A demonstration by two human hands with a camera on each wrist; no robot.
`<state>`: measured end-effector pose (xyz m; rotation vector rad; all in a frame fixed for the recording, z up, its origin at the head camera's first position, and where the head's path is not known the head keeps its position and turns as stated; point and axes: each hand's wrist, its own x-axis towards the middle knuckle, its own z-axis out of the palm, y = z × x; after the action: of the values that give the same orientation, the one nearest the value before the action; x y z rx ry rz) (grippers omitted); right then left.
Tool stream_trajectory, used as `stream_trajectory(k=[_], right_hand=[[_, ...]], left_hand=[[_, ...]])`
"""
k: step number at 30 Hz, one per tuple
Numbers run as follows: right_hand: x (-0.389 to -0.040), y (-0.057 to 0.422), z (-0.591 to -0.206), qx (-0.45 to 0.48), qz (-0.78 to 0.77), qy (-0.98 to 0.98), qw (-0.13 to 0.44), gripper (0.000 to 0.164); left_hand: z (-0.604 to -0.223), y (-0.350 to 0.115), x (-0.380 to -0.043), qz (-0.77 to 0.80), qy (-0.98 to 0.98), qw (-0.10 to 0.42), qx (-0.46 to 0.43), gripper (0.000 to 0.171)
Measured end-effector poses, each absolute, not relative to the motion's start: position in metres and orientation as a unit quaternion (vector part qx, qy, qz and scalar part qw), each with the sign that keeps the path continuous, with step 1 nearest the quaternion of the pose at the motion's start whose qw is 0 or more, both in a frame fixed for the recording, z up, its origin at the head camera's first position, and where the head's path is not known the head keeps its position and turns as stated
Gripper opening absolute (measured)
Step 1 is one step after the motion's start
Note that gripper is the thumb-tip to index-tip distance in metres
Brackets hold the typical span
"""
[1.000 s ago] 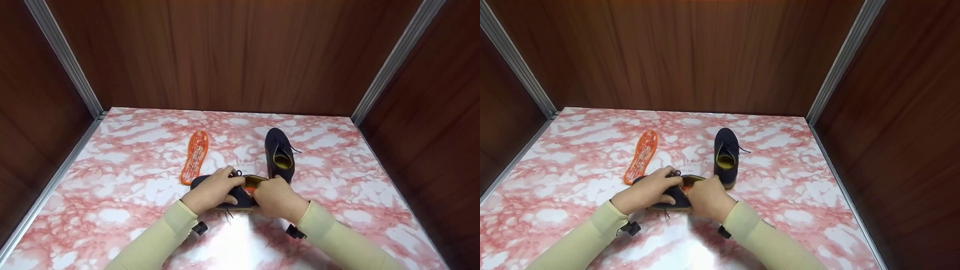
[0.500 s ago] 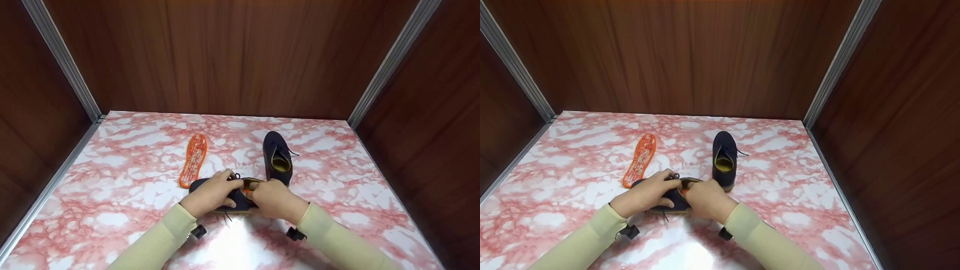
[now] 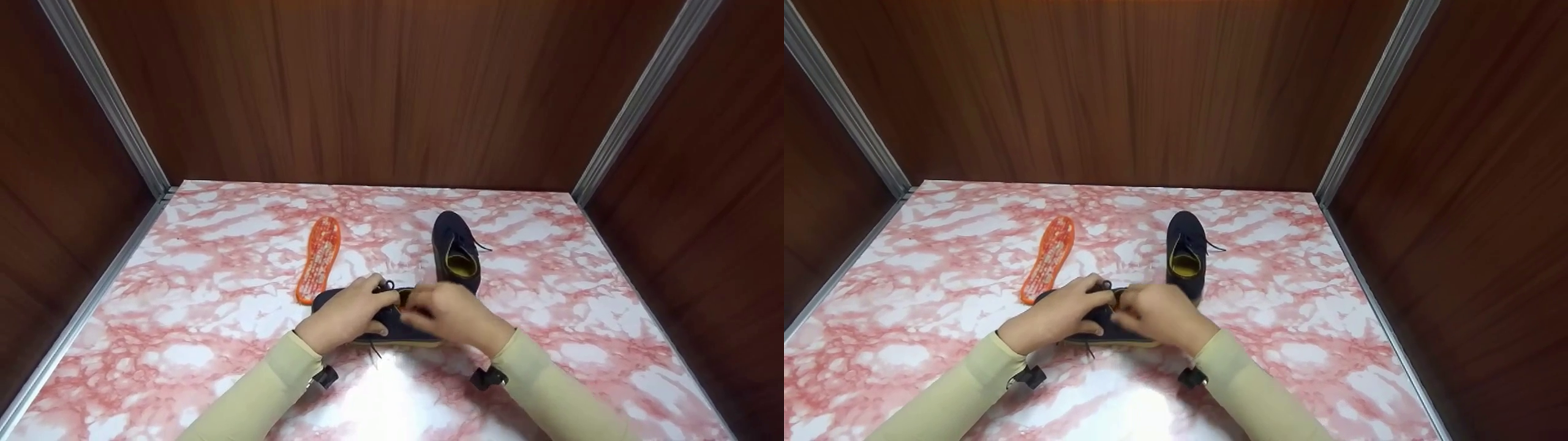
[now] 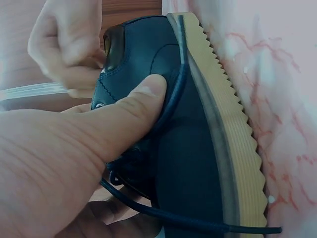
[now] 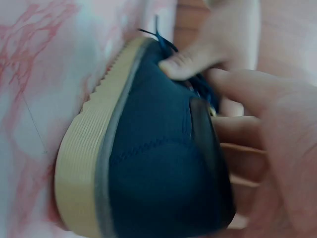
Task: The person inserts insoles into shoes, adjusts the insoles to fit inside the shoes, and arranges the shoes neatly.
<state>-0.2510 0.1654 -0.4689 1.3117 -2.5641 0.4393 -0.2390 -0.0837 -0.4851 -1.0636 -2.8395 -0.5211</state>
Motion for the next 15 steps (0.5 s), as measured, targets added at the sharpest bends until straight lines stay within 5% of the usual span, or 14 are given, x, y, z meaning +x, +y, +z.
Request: stream_trajectory(k=[4, 15], right_hand=[[-0.261, 0.175, -0.47, 0.38, 0.263, -0.878, 0.122, 0.019], [-0.275, 0.18, -0.477, 0.292, 0.278, -0.915, 0.01, 0.013]], left_hand=[[-0.485, -0.084, -0.239, -0.164, -0.923, 0.032, -0.346, 0.041], [-0.479, -0.084, -0.236, -0.148, -0.927, 0.013, -0.343, 0.042]])
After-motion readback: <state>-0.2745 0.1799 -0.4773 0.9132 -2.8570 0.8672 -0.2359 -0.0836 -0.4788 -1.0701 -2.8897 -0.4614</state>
